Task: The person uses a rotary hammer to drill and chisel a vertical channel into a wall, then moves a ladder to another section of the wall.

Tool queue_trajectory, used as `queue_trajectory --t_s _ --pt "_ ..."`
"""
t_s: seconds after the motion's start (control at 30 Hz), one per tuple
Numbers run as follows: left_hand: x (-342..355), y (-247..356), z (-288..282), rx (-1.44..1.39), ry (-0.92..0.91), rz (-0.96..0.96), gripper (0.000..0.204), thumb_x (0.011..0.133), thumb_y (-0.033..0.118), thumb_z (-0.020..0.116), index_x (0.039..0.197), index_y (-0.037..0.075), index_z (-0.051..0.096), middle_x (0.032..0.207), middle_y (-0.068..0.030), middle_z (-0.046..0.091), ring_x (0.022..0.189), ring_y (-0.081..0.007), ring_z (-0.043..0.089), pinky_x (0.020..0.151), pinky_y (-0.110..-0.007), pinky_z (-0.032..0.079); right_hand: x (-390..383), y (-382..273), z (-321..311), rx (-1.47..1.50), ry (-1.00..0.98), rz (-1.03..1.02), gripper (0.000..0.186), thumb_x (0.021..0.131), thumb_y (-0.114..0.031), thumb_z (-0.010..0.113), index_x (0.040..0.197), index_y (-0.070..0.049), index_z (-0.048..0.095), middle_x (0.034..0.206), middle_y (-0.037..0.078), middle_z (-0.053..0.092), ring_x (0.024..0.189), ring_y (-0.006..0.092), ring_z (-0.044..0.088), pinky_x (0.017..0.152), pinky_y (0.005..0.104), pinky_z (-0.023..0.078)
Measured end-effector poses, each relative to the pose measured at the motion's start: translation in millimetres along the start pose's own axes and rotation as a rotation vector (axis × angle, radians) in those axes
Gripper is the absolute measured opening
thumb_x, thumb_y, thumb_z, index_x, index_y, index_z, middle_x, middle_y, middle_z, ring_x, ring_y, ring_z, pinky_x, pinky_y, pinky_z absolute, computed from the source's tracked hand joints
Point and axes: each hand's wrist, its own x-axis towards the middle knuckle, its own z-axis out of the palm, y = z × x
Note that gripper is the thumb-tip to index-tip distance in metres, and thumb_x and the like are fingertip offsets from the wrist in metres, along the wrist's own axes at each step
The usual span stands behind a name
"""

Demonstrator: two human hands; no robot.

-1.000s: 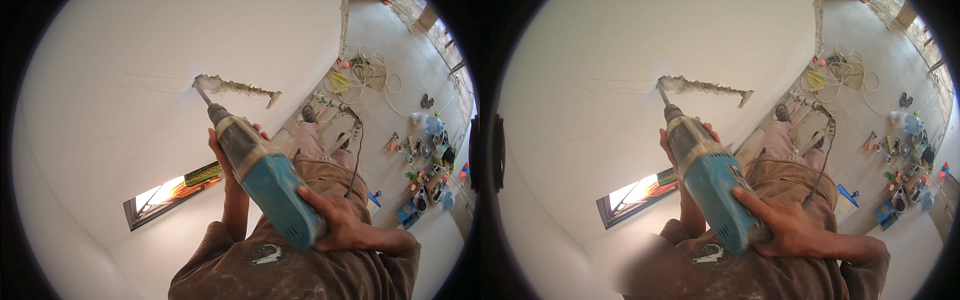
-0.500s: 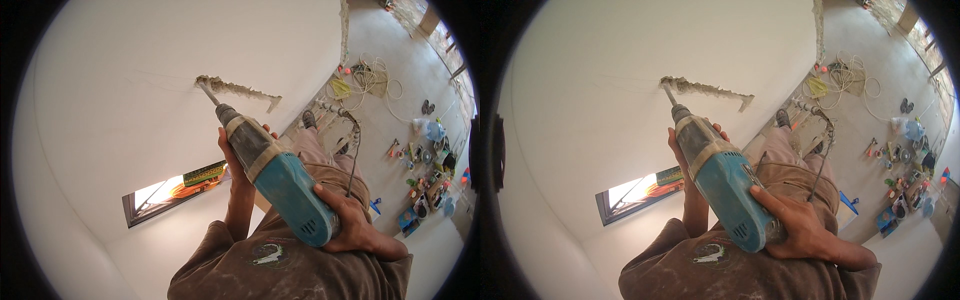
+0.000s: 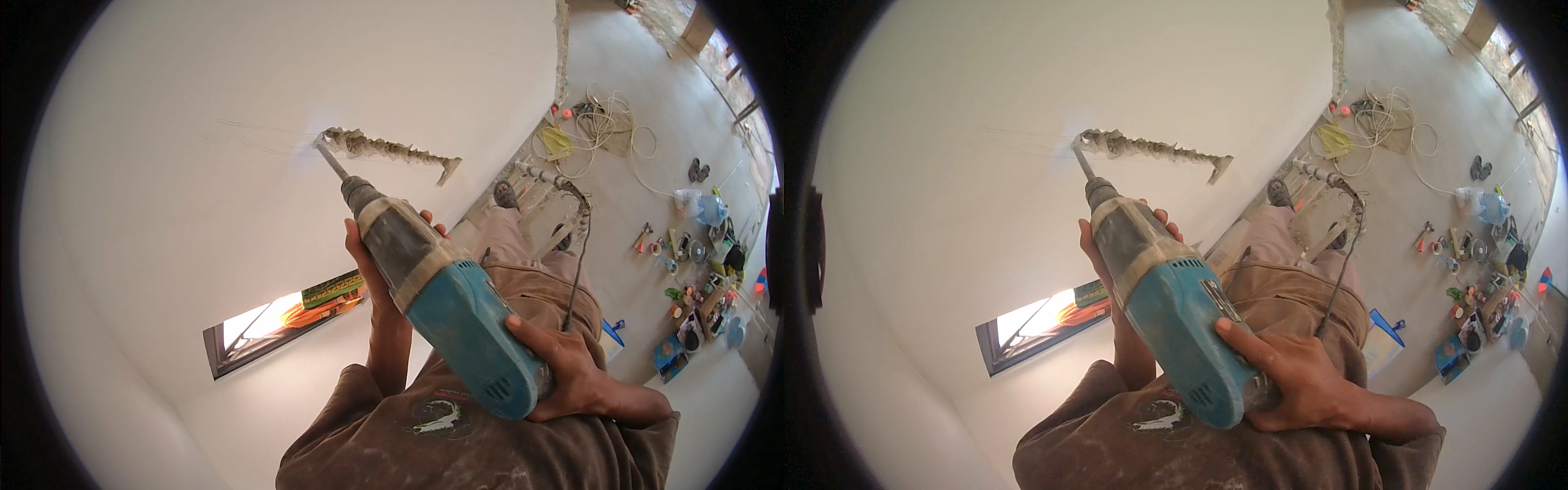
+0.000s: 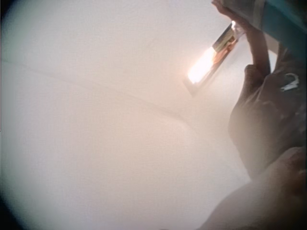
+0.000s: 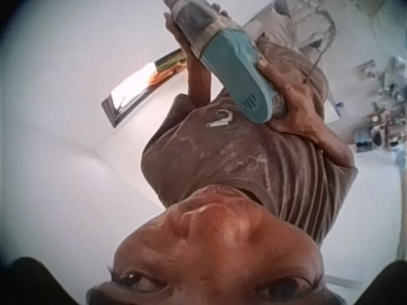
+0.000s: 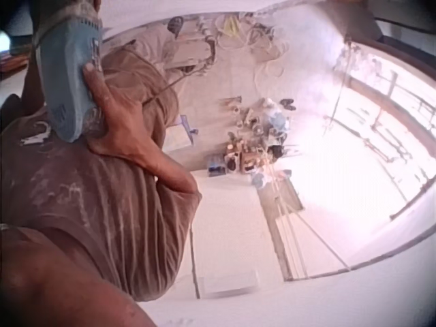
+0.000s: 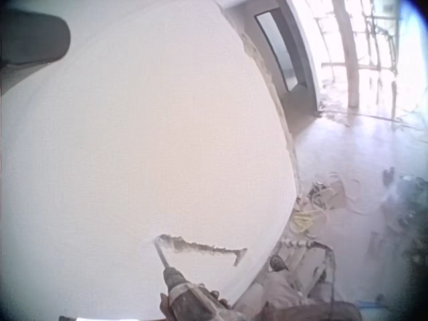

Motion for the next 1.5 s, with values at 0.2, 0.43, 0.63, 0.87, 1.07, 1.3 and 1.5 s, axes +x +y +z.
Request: queue_trajectory --t_s 0.2,0.43,0.63,0.87,1.07,1.3,1.5 --pt "-1 -1 0 0.019 0.054 -0.005 0.075 0.085 0.076 0.041 0.112 0.008 0.057 0.102 -0.0171 0.062 0.09 -0.035 0.063 0.079 -0.049 0.055 0 11 -1 0.026 0.051 -0.068 0.104 0.058 -0.02 0.079 0.148 -0.005 0.03 0.099 0.019 0.065 0.084 0.0345 0.067 0.073 0.0373 0.053" --pt "23 13 -12 0.054 0.088 0.014 0.073 0.084 0.075 0.042 0.107 0.008 0.059 0.097 -0.0159 0.063 0.091 -0.0342 0.063 0.076 -0.047 0.056 32 6 0 0.034 0.039 -0.004 0.098 0.061 -0.014 0.075 0.148 -0.005 0.031 0.106 0.022 0.065 0.092 0.037 0.067 0.077 0.0404 0.054" --pt "16 4 -3 0.058 0.076 0.018 0.072 0.085 0.075 0.043 0.108 0.009 0.059 0.099 -0.0159 0.063 0.091 -0.0345 0.064 0.08 -0.049 0.055 22 -2 -12 -0.012 0.083 -0.021 0.095 0.061 -0.014 0.076 0.146 -0.005 0.034 0.109 0.024 0.064 0.096 0.038 0.066 0.082 0.0406 0.053" --pt "0 -25 14 -0.012 0.03 -0.029 0.074 0.085 0.075 0.043 0.113 0.008 0.058 0.105 -0.0171 0.062 0.099 -0.0367 0.063 0.084 -0.052 0.054 -25 8 -13 0.01 0.152 -0.033 0.1 0.056 -0.014 0.08 0.145 -0.003 0.036 0.111 0.025 0.063 0.1 0.0369 0.066 0.086 0.0378 0.051" --pt "9 -19 14 0.04 0.112 -0.001 0.076 0.084 0.076 0.042 0.113 0.008 0.056 0.101 -0.0172 0.061 0.094 -0.0368 0.062 0.082 -0.052 0.054 -13 19 -11 -0.011 0.155 -0.073 0.102 0.056 -0.019 0.084 0.145 -0.003 0.036 0.109 0.025 0.063 0.096 0.0366 0.067 0.083 0.0387 0.052" --pt "11 -13 4 0.004 0.103 -0.03 0.077 0.083 0.076 0.043 0.117 0.008 0.052 0.101 -0.0173 0.061 0.093 -0.037 0.064 0.079 -0.052 0.056 -15 34 1 -0.002 0.112 -0.132 0.106 0.056 -0.024 0.086 0.145 -0.004 0.033 0.109 0.025 0.063 0.093 0.036 0.068 0.076 0.0395 0.053" --pt "18 -10 -5 0.003 0.096 -0.017 0.076 0.084 0.076 0.042 0.118 0.008 0.052 0.102 -0.0173 0.061 0.09 -0.0377 0.064 0.077 -0.053 0.056 -9 33 6 -0.01 0.146 -0.12 0.105 0.057 -0.022 0.086 0.145 -0.003 0.033 0.11 0.025 0.064 0.093 0.0367 0.068 0.078 0.0387 0.054"
